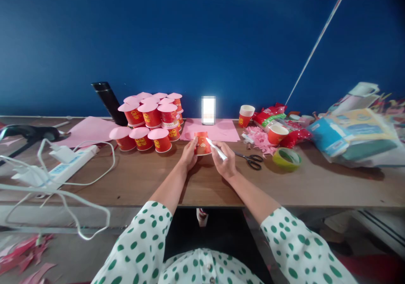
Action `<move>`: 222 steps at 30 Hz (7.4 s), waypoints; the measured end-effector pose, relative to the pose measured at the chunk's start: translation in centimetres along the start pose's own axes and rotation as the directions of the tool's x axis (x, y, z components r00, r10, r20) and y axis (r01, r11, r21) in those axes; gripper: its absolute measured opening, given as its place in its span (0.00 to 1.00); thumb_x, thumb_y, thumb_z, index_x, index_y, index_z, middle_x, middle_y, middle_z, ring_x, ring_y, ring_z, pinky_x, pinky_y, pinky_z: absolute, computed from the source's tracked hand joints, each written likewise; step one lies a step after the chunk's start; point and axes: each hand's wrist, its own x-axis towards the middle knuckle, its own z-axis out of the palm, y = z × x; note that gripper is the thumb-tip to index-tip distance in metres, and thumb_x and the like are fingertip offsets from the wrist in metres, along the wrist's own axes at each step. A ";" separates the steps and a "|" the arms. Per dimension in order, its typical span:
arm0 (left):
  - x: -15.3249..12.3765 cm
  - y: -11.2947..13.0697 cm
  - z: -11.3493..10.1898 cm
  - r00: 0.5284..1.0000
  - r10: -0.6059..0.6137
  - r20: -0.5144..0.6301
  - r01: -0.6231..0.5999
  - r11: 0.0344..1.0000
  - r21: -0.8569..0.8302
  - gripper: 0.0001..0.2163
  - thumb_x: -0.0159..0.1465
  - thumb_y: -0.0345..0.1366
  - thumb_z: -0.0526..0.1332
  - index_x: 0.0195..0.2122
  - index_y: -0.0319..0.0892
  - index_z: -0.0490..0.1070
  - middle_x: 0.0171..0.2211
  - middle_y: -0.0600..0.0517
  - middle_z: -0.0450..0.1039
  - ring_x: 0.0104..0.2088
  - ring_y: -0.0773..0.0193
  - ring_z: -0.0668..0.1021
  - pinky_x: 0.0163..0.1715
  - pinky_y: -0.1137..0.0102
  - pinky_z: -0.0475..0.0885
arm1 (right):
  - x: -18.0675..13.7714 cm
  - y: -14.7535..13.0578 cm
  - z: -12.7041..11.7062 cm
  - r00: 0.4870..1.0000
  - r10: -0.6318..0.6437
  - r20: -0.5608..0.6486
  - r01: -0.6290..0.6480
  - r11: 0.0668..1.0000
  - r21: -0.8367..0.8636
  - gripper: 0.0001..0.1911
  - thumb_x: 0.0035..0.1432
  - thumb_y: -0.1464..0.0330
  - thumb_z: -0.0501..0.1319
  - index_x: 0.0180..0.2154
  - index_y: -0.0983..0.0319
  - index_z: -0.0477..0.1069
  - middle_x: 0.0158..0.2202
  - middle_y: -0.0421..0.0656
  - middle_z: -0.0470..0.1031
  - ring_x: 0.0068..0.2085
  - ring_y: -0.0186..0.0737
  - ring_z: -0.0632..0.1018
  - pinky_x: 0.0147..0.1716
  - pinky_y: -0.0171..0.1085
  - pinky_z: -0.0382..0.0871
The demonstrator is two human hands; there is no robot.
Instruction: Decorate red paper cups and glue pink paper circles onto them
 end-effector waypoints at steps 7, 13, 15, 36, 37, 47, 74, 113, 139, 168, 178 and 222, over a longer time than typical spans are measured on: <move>0.0 0.1 0.2 1.000 0.012 -0.012 -0.012 1.000 0.004 0.15 0.55 0.44 0.66 0.35 0.36 0.73 0.33 0.47 0.78 0.32 0.63 0.79 0.40 0.67 0.73 | 0.1 0.0 -0.1 1.000 -0.010 0.010 0.010 1.000 -0.005 0.09 0.63 0.66 0.54 0.41 0.60 0.70 0.37 0.47 0.77 0.39 0.42 0.78 0.41 0.41 0.73; -0.1 0.1 0.2 1.000 0.010 -0.015 -0.010 1.000 0.004 0.14 0.56 0.44 0.66 0.33 0.36 0.73 0.32 0.47 0.78 0.31 0.63 0.79 0.41 0.66 0.72 | 0.0 0.2 0.0 1.000 -0.014 0.011 0.014 1.000 0.003 0.08 0.62 0.67 0.54 0.41 0.60 0.70 0.37 0.47 0.78 0.39 0.43 0.79 0.42 0.41 0.73; 0.0 0.1 0.1 1.000 0.007 -0.013 -0.007 1.000 0.001 0.13 0.56 0.43 0.66 0.33 0.37 0.73 0.32 0.48 0.78 0.31 0.63 0.79 0.40 0.66 0.73 | 0.0 0.2 0.0 1.000 -0.019 0.010 0.018 1.000 0.009 0.08 0.62 0.67 0.55 0.41 0.60 0.70 0.37 0.47 0.78 0.39 0.43 0.79 0.42 0.41 0.73; 0.2 -0.1 0.0 1.000 0.027 0.007 -0.027 0.999 -0.021 0.14 0.54 0.44 0.67 0.33 0.38 0.70 0.29 0.50 0.76 0.30 0.64 0.78 0.38 0.66 0.72 | -0.2 0.2 0.1 0.999 0.044 -0.024 -0.044 0.999 -0.004 0.06 0.61 0.65 0.55 0.38 0.59 0.69 0.35 0.46 0.77 0.35 0.42 0.79 0.37 0.40 0.74; 0.2 -0.1 -0.1 1.000 0.029 0.008 -0.029 0.999 -0.020 0.15 0.54 0.44 0.67 0.33 0.38 0.70 0.29 0.50 0.76 0.30 0.64 0.78 0.38 0.66 0.72 | -0.2 0.2 0.1 0.999 0.043 -0.020 -0.043 0.999 -0.004 0.06 0.61 0.65 0.55 0.38 0.59 0.69 0.35 0.46 0.77 0.35 0.42 0.79 0.37 0.40 0.74; 0.4 -0.3 -0.2 0.999 0.033 -0.002 -0.033 0.999 0.003 0.17 0.51 0.45 0.69 0.32 0.37 0.70 0.28 0.51 0.75 0.29 0.66 0.77 0.36 0.69 0.71 | 0.0 0.1 -0.1 0.999 -0.022 -0.023 0.022 1.000 0.019 0.06 0.61 0.67 0.57 0.39 0.60 0.71 0.36 0.46 0.78 0.38 0.42 0.79 0.40 0.40 0.73; 0.0 -0.1 0.2 0.999 0.030 -0.015 -0.030 0.999 -0.011 0.17 0.50 0.44 0.70 0.32 0.37 0.70 0.28 0.50 0.77 0.28 0.66 0.77 0.34 0.69 0.72 | 0.0 -0.1 -0.2 0.999 0.051 -0.010 -0.050 0.999 0.017 0.07 0.61 0.67 0.56 0.39 0.61 0.71 0.34 0.46 0.78 0.35 0.41 0.79 0.35 0.37 0.73; 0.0 -0.1 0.2 0.999 0.040 -0.012 -0.040 0.999 0.010 0.17 0.50 0.44 0.70 0.32 0.37 0.70 0.27 0.52 0.75 0.28 0.66 0.76 0.35 0.69 0.70 | 0.0 -0.2 -0.1 1.000 0.031 0.004 -0.031 0.999 0.012 0.07 0.61 0.67 0.55 0.37 0.61 0.70 0.34 0.46 0.78 0.36 0.41 0.79 0.39 0.38 0.73; -0.2 0.0 0.4 0.999 0.033 -0.010 -0.033 0.999 -0.003 0.16 0.51 0.44 0.70 0.32 0.38 0.70 0.27 0.51 0.76 0.26 0.66 0.77 0.33 0.69 0.72 | 0.0 -0.1 -0.2 0.997 0.079 0.007 -0.079 0.997 0.013 0.08 0.61 0.66 0.55 0.38 0.60 0.71 0.33 0.45 0.78 0.33 0.40 0.78 0.33 0.36 0.73; 0.1 -0.2 -0.2 0.998 0.029 0.046 -0.029 1.000 -0.011 0.15 0.53 0.44 0.68 0.33 0.38 0.70 0.29 0.51 0.76 0.29 0.65 0.78 0.35 0.68 0.72 | 0.0 0.2 -0.1 0.998 0.061 -0.017 -0.061 0.998 0.019 0.07 0.61 0.67 0.55 0.37 0.61 0.71 0.32 0.44 0.77 0.33 0.39 0.78 0.35 0.36 0.72; 0.5 -0.5 -0.6 0.997 0.014 0.070 -0.012 1.000 -0.026 0.14 0.56 0.44 0.66 0.35 0.37 0.70 0.30 0.49 0.77 0.32 0.60 0.79 0.40 0.64 0.73 | 0.1 0.1 -0.3 0.997 0.082 -0.004 -0.082 0.997 0.014 0.07 0.62 0.66 0.54 0.36 0.61 0.70 0.31 0.44 0.77 0.33 0.40 0.78 0.35 0.37 0.71; 0.5 -0.4 -0.6 0.997 0.018 0.077 -0.017 1.000 -0.014 0.15 0.56 0.45 0.65 0.36 0.38 0.70 0.31 0.48 0.77 0.35 0.59 0.80 0.42 0.64 0.72 | -0.1 0.0 -0.1 0.997 0.076 -0.004 -0.076 0.996 0.041 0.07 0.60 0.67 0.56 0.37 0.60 0.71 0.34 0.45 0.78 0.33 0.40 0.79 0.34 0.37 0.74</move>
